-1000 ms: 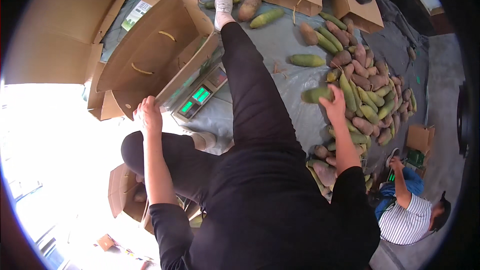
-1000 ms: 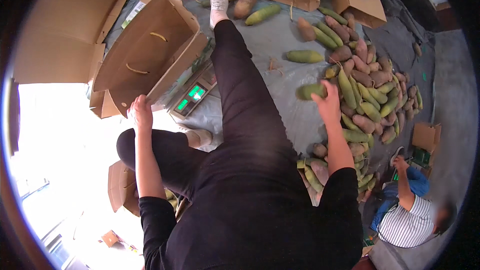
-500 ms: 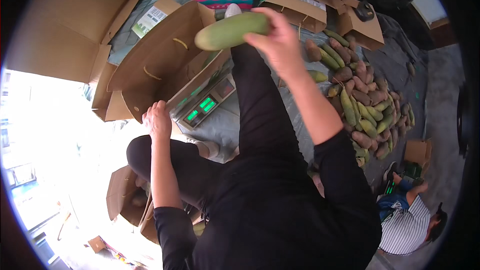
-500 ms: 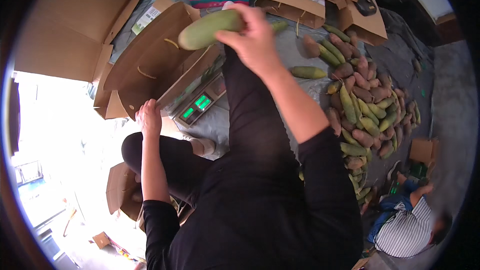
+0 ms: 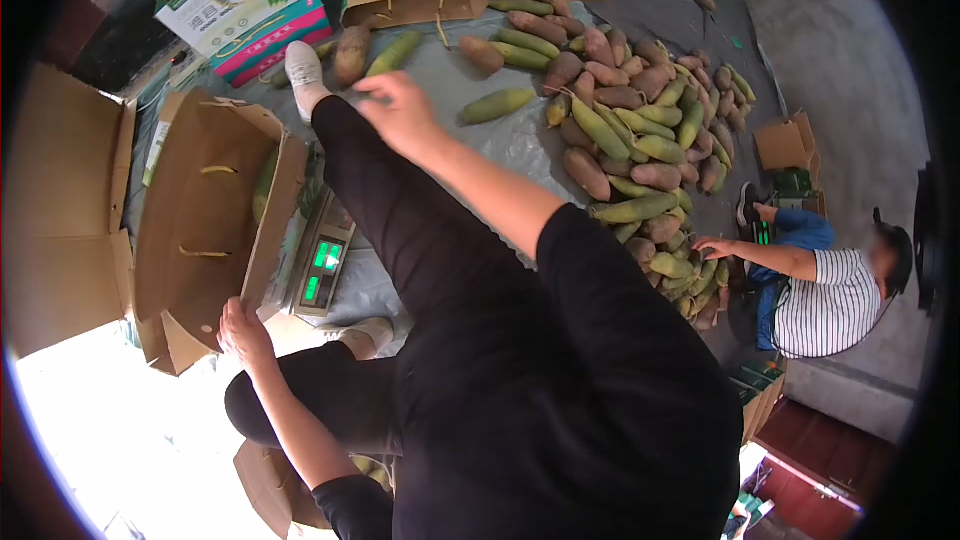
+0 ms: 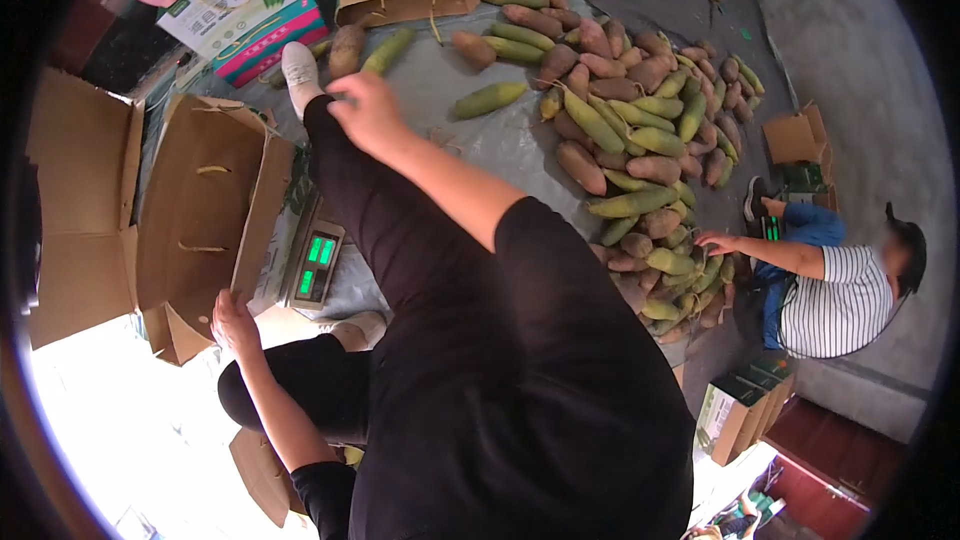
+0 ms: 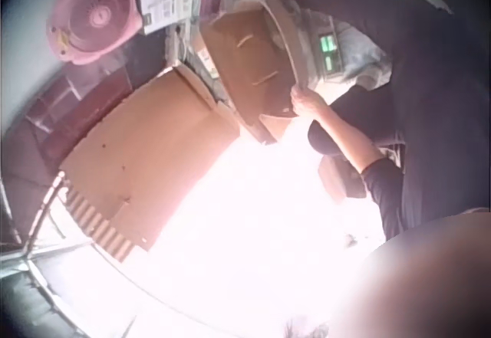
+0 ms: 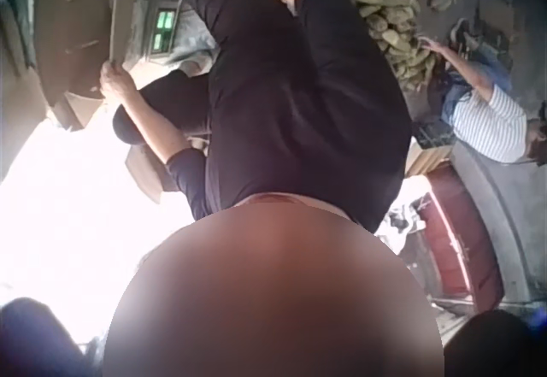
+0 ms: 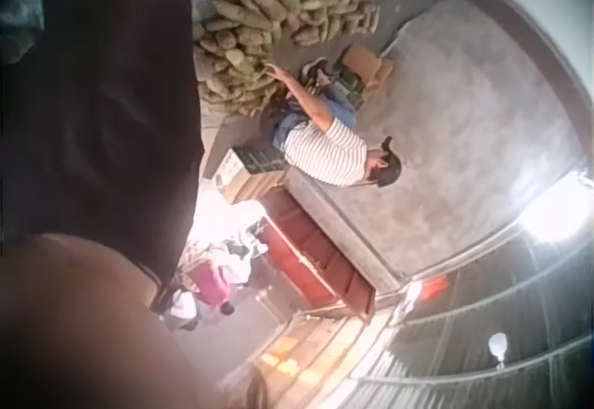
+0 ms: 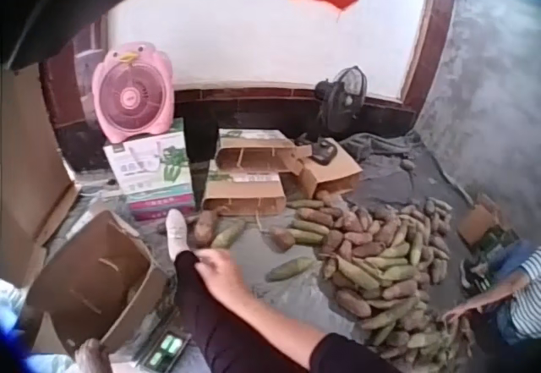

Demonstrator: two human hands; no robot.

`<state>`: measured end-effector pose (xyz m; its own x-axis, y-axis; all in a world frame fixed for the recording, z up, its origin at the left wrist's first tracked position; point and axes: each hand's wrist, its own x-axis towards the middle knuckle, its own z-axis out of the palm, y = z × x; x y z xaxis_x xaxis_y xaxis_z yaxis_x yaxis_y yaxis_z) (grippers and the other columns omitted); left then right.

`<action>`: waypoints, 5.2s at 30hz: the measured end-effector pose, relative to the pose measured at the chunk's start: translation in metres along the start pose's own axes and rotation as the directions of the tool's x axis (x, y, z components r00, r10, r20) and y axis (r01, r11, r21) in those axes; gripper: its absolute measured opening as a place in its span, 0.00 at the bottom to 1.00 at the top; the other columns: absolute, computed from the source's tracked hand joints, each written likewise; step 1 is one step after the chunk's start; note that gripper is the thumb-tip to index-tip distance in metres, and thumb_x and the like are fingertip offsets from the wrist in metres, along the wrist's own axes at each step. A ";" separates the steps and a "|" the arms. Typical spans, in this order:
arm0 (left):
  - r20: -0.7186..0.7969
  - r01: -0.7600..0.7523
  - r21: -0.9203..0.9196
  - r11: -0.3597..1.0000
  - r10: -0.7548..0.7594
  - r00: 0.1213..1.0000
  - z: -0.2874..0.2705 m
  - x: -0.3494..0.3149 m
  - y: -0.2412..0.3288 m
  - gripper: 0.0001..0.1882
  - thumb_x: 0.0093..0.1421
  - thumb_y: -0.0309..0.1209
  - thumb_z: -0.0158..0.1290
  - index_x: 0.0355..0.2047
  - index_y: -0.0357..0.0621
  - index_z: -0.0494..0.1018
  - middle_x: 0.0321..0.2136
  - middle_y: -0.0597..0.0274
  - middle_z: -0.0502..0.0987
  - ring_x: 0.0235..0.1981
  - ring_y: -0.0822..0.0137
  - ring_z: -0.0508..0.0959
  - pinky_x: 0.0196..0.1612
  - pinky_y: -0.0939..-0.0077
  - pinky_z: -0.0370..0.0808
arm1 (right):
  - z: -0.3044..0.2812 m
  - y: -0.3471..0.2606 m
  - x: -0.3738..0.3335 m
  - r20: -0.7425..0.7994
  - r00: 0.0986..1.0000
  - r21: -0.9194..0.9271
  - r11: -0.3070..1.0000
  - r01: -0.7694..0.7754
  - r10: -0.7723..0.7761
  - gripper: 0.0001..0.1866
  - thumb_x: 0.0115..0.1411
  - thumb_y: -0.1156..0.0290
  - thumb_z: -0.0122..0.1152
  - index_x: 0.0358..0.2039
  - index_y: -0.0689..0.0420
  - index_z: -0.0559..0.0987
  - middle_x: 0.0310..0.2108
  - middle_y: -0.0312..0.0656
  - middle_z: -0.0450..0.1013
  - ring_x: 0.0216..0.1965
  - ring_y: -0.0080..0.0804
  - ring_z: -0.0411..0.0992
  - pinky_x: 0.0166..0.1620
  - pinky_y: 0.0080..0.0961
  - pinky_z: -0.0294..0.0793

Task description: Sorting large produce from a pile on the floor and weighing them into cardboard boxes using a digital scale.

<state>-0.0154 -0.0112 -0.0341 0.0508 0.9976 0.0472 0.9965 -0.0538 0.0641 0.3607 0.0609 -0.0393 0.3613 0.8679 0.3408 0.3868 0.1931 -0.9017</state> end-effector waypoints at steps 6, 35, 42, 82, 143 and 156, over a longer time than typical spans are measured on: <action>-0.064 -0.058 -0.019 0.998 0.057 0.996 0.001 0.000 0.004 0.06 0.50 0.27 0.51 0.29 0.41 0.67 0.29 0.56 0.74 0.35 0.53 0.74 0.34 0.58 0.69 | -0.148 0.135 -0.082 -0.172 0.910 -0.423 0.806 -0.415 0.378 0.15 0.45 0.68 0.62 0.35 0.57 0.78 0.38 0.45 0.73 0.41 0.39 0.71 0.45 0.31 0.69; -0.092 -0.085 -0.114 0.990 0.074 0.993 0.023 0.003 -0.038 0.08 0.52 0.26 0.50 0.33 0.39 0.67 0.29 0.51 0.73 0.32 0.49 0.73 0.35 0.59 0.69 | -0.359 0.226 -0.157 -0.307 -0.093 0.775 0.192 -0.602 0.947 0.38 0.54 0.60 0.61 0.58 0.42 0.47 0.47 0.47 0.59 0.30 0.41 0.68 0.31 0.41 0.73; -0.005 0.032 -0.073 0.997 -0.032 0.999 0.017 0.001 -0.024 0.08 0.51 0.25 0.50 0.32 0.39 0.67 0.29 0.52 0.73 0.33 0.50 0.73 0.36 0.59 0.69 | -0.365 0.243 -0.152 -0.327 -0.096 0.802 0.222 -0.555 0.940 0.32 0.54 0.54 0.60 0.54 0.51 0.58 0.46 0.48 0.61 0.37 0.44 0.68 0.37 0.41 0.72; -0.118 0.073 -0.046 0.996 -0.078 0.990 -0.016 -0.002 0.015 0.02 0.49 0.27 0.49 0.25 0.48 0.71 0.26 0.64 0.73 0.34 0.62 0.74 0.39 0.65 0.66 | -0.150 -0.050 0.036 -0.107 0.993 0.358 0.934 -0.006 0.048 0.28 0.52 0.82 0.57 0.53 0.61 0.60 0.48 0.44 0.63 0.47 0.31 0.65 0.46 0.28 0.69; -0.094 -0.024 -0.030 0.999 0.021 0.995 0.036 0.002 -0.038 0.14 0.53 0.30 0.51 0.39 0.39 0.69 0.35 0.50 0.75 0.36 0.50 0.74 0.38 0.59 0.70 | -0.308 0.161 -0.256 0.014 0.511 -0.996 -0.032 0.081 0.860 0.14 0.53 0.71 0.52 0.43 0.52 0.71 0.45 0.38 0.66 0.51 0.35 0.62 0.44 0.36 0.68; -0.070 -0.004 -0.039 0.999 0.001 0.998 0.037 0.001 -0.057 0.15 0.54 0.30 0.51 0.41 0.38 0.68 0.35 0.47 0.74 0.36 0.50 0.75 0.38 0.61 0.71 | -0.349 0.179 -0.256 0.078 0.404 -0.918 -0.092 0.386 0.911 0.14 0.59 0.67 0.47 0.45 0.48 0.74 0.48 0.34 0.61 0.52 0.33 0.56 0.52 0.50 0.55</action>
<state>-0.0697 -0.0051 -0.0749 0.0472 0.9920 0.1167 0.9929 -0.0593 0.1029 0.6335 -0.2862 -0.1950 0.4319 0.5627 -0.7048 0.8825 -0.1025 0.4590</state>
